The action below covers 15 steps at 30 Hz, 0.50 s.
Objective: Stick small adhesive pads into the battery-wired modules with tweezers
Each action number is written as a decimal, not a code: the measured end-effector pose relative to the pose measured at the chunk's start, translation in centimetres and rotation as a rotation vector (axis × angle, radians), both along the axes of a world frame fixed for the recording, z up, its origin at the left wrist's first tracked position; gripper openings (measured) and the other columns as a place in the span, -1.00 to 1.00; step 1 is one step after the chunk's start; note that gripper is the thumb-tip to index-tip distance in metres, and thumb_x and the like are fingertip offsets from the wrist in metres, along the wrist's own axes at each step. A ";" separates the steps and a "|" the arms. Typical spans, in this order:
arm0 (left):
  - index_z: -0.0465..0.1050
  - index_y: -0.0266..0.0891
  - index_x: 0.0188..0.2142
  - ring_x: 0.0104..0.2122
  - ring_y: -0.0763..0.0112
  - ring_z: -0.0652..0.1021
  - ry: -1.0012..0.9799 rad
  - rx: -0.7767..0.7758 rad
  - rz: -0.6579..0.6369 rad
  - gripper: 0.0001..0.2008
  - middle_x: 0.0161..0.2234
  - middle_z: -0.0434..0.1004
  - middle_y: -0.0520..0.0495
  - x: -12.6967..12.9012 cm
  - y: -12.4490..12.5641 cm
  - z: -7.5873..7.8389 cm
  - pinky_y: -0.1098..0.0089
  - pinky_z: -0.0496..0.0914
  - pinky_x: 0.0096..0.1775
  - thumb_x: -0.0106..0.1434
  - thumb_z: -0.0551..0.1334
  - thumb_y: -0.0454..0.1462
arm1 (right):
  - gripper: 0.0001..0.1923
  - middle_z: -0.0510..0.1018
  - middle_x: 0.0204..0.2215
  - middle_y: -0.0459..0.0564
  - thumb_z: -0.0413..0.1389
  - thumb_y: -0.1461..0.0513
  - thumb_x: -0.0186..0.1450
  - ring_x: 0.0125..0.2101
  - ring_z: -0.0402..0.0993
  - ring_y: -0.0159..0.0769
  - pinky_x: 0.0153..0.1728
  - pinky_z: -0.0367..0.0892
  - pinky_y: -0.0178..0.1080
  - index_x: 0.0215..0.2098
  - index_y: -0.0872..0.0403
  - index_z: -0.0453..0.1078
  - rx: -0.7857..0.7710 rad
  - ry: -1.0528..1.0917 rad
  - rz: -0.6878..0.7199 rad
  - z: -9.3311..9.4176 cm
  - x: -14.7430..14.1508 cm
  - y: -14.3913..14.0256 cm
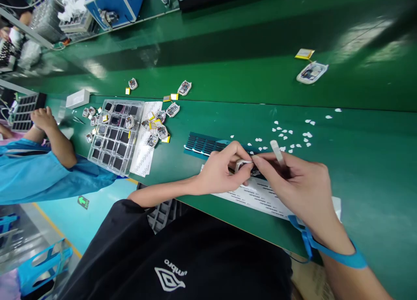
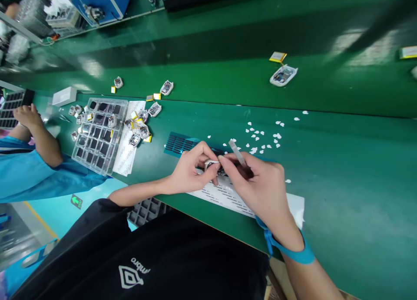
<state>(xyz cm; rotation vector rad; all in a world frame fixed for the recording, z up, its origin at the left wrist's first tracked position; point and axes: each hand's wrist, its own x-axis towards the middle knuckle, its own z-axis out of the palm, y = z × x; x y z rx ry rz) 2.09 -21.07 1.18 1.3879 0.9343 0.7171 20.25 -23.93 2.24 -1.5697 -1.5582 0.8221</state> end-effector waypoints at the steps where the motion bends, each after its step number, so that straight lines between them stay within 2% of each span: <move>1: 0.24 -0.14 -0.18 -0.55 0.50 0.66 -0.010 -0.035 0.001 -0.82 -0.55 0.51 0.20 0.1 0.0 0.1 0.55 0.43 -0.51 0.35 0.27 -0.22 | -0.67 0.54 -0.60 -0.16 0.21 -0.08 0.39 -0.65 0.26 -0.43 -0.60 0.17 -0.27 -0.27 -0.04 0.62 -0.049 0.036 0.004 -0.1 0.0 0.1; 6: 0.23 -0.13 -0.18 -0.58 0.49 0.64 -0.076 -0.143 -0.007 -0.72 -0.58 0.50 0.20 0.3 0.1 0.6 0.52 0.42 -0.52 0.33 0.32 -0.14 | -0.64 0.55 -0.58 -0.13 0.18 -0.08 0.37 -0.61 0.29 -0.43 -0.57 0.19 -0.28 -0.30 -0.02 0.62 -0.166 0.129 0.041 0.2 0.2 0.5; 12: 0.25 -0.15 -0.08 -0.57 0.50 0.62 -0.078 -0.123 0.003 -0.60 -0.55 0.55 0.19 0.6 0.0 0.2 0.50 0.46 -0.46 0.31 0.39 -0.07 | -0.63 0.50 -0.62 -0.15 0.16 -0.07 0.36 -0.62 0.25 -0.45 -0.60 0.14 -0.30 -0.34 0.02 0.58 -0.136 0.124 0.024 0.2 -0.1 0.6; 15: 0.30 -0.17 -0.02 -0.60 0.52 0.58 -0.113 -0.133 0.020 -0.58 -0.54 0.54 0.19 0.7 -0.2 0.0 0.50 0.42 -0.50 0.33 0.40 -0.03 | -0.65 0.39 -0.69 -0.20 0.18 -0.05 0.35 -0.65 0.16 -0.47 -0.63 0.06 -0.30 -0.39 0.01 0.56 -0.084 0.114 0.006 0.6 0.0 0.7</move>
